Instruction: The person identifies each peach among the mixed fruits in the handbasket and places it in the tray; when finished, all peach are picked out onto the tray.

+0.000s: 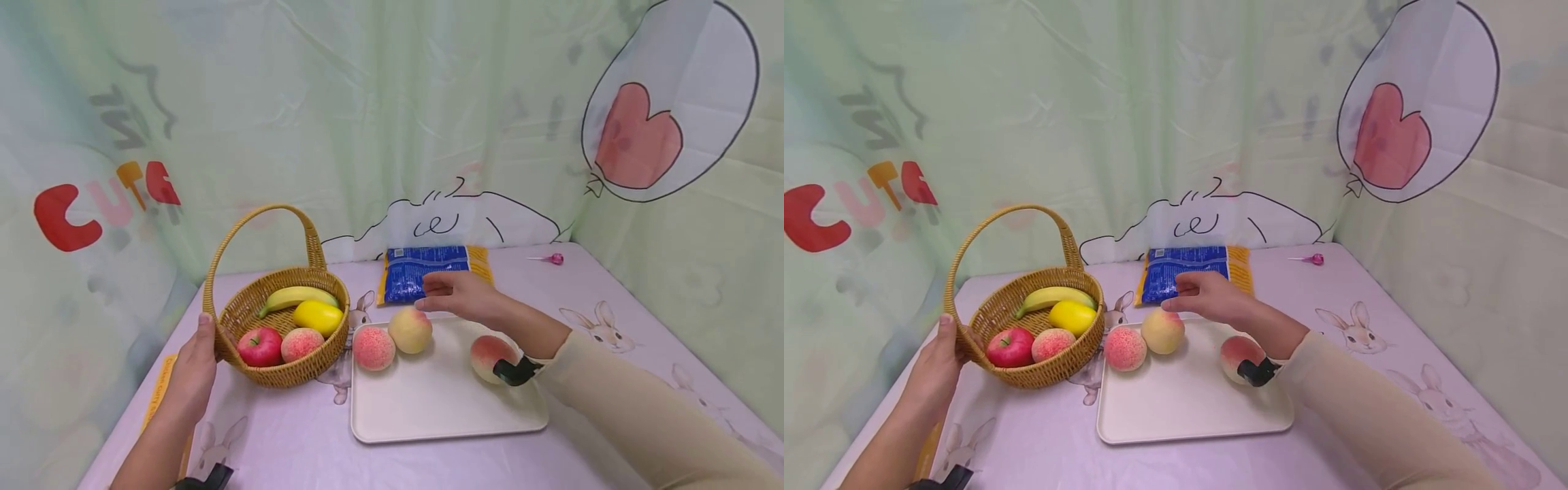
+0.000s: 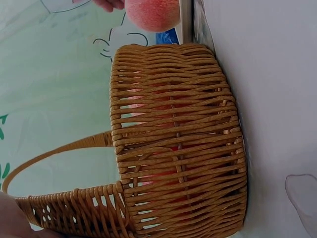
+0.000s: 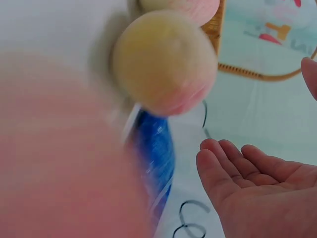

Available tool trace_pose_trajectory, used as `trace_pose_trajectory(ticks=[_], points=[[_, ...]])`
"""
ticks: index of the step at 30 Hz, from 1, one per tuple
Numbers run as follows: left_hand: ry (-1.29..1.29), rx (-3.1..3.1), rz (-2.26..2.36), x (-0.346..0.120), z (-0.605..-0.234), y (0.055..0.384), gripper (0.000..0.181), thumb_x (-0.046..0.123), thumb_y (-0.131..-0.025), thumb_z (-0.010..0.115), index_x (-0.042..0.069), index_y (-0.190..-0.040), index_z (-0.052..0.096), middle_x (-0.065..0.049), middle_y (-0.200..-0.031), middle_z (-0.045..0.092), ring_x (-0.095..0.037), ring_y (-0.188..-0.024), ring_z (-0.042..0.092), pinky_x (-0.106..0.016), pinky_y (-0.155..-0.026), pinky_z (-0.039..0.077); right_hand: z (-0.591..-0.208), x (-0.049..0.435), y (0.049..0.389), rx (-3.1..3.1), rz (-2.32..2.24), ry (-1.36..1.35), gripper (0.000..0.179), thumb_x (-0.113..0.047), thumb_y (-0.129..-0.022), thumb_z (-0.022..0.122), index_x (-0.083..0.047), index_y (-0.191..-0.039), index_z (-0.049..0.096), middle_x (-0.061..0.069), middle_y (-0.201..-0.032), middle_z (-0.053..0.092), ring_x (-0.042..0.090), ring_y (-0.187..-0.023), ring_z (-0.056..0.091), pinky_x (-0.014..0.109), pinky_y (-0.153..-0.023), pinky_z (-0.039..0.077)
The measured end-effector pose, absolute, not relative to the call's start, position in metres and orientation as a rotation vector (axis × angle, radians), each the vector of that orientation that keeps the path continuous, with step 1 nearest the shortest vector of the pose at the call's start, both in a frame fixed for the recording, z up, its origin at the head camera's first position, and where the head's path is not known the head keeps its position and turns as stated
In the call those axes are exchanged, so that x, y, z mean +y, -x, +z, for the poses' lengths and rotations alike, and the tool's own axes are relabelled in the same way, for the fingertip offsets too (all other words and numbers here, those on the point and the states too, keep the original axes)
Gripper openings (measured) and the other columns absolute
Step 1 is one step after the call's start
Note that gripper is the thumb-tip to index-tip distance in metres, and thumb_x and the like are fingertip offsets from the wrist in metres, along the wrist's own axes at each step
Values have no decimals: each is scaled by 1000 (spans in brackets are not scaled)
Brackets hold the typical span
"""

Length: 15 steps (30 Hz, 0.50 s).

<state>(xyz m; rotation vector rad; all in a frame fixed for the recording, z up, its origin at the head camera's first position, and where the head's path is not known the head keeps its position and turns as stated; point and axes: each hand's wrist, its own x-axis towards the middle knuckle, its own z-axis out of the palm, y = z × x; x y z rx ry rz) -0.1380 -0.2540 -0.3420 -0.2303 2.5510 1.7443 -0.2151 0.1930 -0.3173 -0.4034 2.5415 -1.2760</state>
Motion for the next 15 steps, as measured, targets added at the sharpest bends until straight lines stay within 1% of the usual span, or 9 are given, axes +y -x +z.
trace_pose_trajectory(ticks=[8, 12, 15], points=[[224, 2541, 1763, -252, -340, 140, 89, 70, -104, 14, 8, -167, 3, -17, -174, 8, -40, -160, 12, -60, -128, 12, -297, 164, 212, 2512, -1252, 520, 77, -43, -94, 76, -3, -154, 47, 15, -151, 56, 32, -140, 53, 48, -116, 47], [224, 2545, 1756, -252, -340, 139, 89, 70, -104, 14, 8, -167, 4, -18, -174, 9, -41, -160, 13, -60, -127, 13, -293, 148, 213, 2461, -1270, 556, 78, -40, -93, 78, -3, -154, 46, 13, -148, 58, 29, -138, 54, 45, -116, 47], [241, 2538, 1743, -252, -341, 139, 90, 72, -103, 13, 9, -167, 3, -18, -174, 8, -42, -160, 14, -61, -127, 14, -294, 137, 214, 2434, -1262, 603, 76, -39, -94, 77, -3, -153, 47, 12, -146, 60, 27, -135, 56, 42, -114, 49]])
